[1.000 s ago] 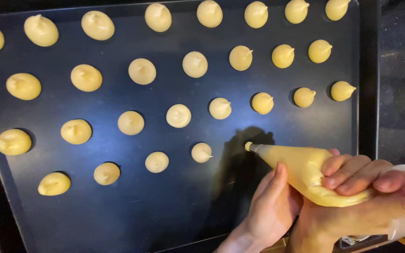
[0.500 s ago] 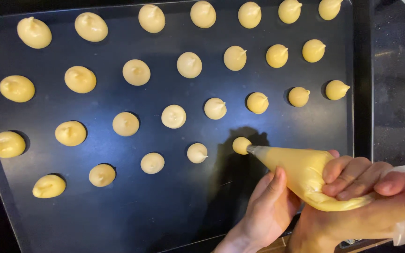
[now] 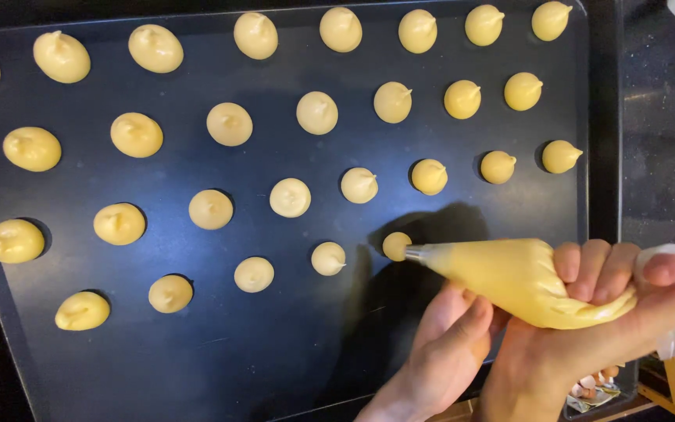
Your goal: Piping batter from a pastry bag onto baking trays.
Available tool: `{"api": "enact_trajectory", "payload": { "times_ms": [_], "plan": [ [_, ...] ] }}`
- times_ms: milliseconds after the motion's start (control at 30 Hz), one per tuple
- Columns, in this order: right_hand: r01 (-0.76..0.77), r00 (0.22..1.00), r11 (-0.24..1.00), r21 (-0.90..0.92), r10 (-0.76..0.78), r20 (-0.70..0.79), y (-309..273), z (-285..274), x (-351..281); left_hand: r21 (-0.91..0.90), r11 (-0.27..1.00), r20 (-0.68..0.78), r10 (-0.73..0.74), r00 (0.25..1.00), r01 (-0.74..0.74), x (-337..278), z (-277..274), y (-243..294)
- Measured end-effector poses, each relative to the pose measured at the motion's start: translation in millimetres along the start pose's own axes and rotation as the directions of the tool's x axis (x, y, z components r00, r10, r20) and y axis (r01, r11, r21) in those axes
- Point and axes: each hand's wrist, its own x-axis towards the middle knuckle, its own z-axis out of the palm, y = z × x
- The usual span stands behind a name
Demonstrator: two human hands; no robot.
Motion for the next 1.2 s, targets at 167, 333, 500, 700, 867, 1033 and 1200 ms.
{"api": "enact_trajectory", "payload": {
  "times_ms": [167,333,500,700,867,1033,1200],
  "plan": [
    [0.194,0.977,0.895,-0.402,-0.137,0.165,4,-8,2,-0.077,0.997,-0.045,-0.031,0.998,0.028,5,-4,-7],
    [0.146,0.977,0.96,-0.239,-0.102,0.189,-23,-27,14,-0.01,1.0,-0.007,-0.001,1.0,0.0,6,3,-19],
    [-0.039,0.984,0.98,0.194,0.004,0.175,-49,-45,38,0.031,0.996,0.092,-0.089,0.992,0.086,18,47,-16],
    [0.21,0.963,0.958,-0.197,-0.167,0.213,-49,-58,58,-0.075,0.993,0.043,-0.09,0.995,0.093,47,30,-69],
    [0.335,0.938,0.834,-0.438,-0.254,0.235,-40,-67,68,-0.144,0.984,-0.083,-0.119,0.989,0.106,56,2,-88],
    [0.252,0.958,0.908,-0.335,-0.185,0.218,-52,-89,79,-0.128,0.986,-0.071,-0.117,0.991,0.107,61,8,-87],
    [0.136,0.948,0.967,-0.215,-0.064,0.312,-76,-126,98,-0.073,0.991,-0.026,-0.116,0.993,0.114,60,7,-89]
  ]
}}
